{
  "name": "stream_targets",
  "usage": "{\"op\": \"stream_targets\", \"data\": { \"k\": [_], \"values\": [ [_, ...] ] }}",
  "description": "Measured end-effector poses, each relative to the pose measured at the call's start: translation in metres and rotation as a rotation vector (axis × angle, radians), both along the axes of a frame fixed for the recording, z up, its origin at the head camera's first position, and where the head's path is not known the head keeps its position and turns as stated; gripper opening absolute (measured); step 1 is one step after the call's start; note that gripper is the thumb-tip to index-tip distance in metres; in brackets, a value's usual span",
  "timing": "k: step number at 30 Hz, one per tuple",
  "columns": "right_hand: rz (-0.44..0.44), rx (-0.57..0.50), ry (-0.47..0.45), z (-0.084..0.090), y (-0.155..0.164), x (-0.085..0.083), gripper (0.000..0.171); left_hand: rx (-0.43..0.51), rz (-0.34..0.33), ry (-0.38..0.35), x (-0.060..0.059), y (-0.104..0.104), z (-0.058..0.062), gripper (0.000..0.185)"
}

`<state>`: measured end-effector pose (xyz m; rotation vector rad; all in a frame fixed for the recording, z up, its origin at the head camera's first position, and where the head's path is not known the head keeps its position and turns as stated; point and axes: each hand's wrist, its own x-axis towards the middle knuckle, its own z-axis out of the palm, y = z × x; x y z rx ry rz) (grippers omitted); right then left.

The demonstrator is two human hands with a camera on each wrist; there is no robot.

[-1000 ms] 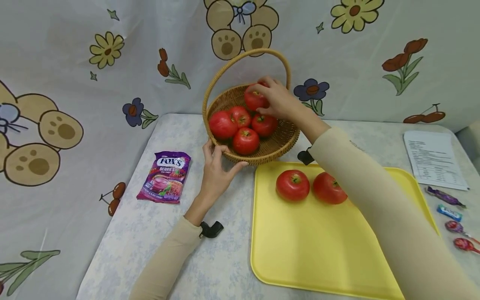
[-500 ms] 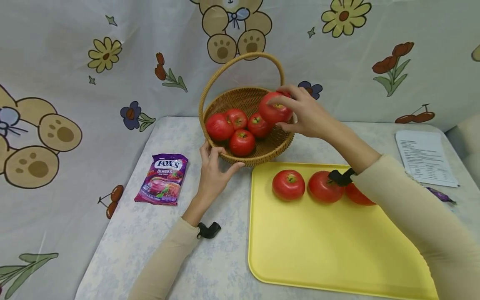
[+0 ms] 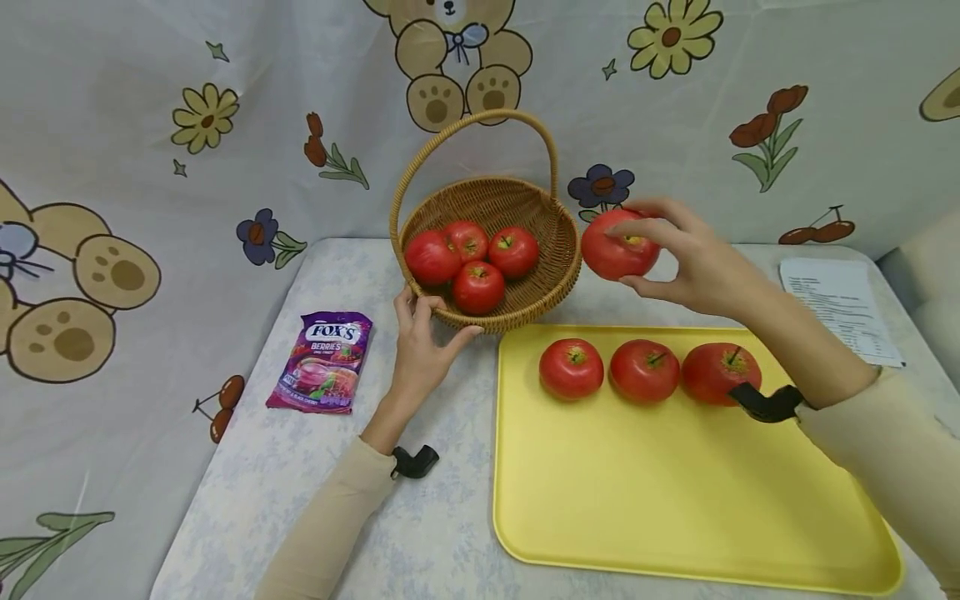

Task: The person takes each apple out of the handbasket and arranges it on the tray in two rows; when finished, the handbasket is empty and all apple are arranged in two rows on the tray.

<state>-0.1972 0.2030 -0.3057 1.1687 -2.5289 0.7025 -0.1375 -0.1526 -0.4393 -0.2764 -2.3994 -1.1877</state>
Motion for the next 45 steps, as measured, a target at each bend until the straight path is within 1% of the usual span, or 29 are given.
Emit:
{"op": "stream_targets", "data": {
  "k": [2, 5, 11, 14, 17, 20, 24, 27, 29, 31, 36, 41, 45],
  "values": [
    [-0.033, 0.012, -0.011, -0.001, 0.013, 0.009, 0.070, -0.002, -0.001, -0.003, 0.000, 0.001, -0.001, 0.055],
    [-0.079, 0.031, -0.007, -0.007, 0.034, 0.022, 0.072, 0.000, -0.004, -0.009, 0.000, 0.002, -0.002, 0.055],
    [-0.176, 0.020, -0.027, -0.027, 0.079, 0.045, 0.078, -0.001, -0.005, -0.004, 0.000, 0.002, -0.003, 0.055],
    [-0.243, 0.032, -0.057, -0.037, 0.101, 0.056, 0.082, 0.004, -0.010, 0.000, -0.001, 0.000, -0.003, 0.055],
    [-0.306, 0.044, -0.082, -0.048, 0.124, 0.067, 0.081, -0.002, -0.007, -0.005, -0.001, 0.000, -0.002, 0.055],
    [-0.370, 0.058, -0.107, -0.060, 0.146, 0.079, 0.077, -0.003, -0.006, -0.009, 0.000, 0.000, -0.002, 0.055],
    [-0.399, 0.053, -0.093, -0.072, 0.173, 0.091, 0.077, -0.009, 0.002, -0.003, 0.000, 0.001, -0.001, 0.055],
    [-0.400, 0.060, -0.108, -0.080, 0.187, 0.097, 0.081, -0.004, 0.000, 0.002, 0.000, 0.001, -0.001, 0.054],
    [-0.405, 0.083, -0.150, -0.085, 0.192, 0.100, 0.082, 0.002, -0.002, 0.006, 0.000, 0.001, -0.001, 0.054],
    [-0.409, 0.100, -0.198, -0.090, 0.193, 0.103, 0.082, 0.007, -0.003, 0.006, 0.000, 0.001, -0.001, 0.054],
    [-0.400, 0.111, -0.264, -0.100, 0.190, 0.104, 0.078, 0.006, 0.005, 0.006, 0.000, -0.001, -0.001, 0.054],
    [-0.386, 0.114, -0.290, -0.107, 0.192, 0.105, 0.075, 0.008, -0.008, 0.017, 0.000, -0.001, -0.003, 0.053],
    [-0.391, 0.123, -0.310, -0.111, 0.195, 0.106, 0.074, 0.004, -0.013, 0.014, -0.001, -0.001, -0.003, 0.053]
  ]
}}
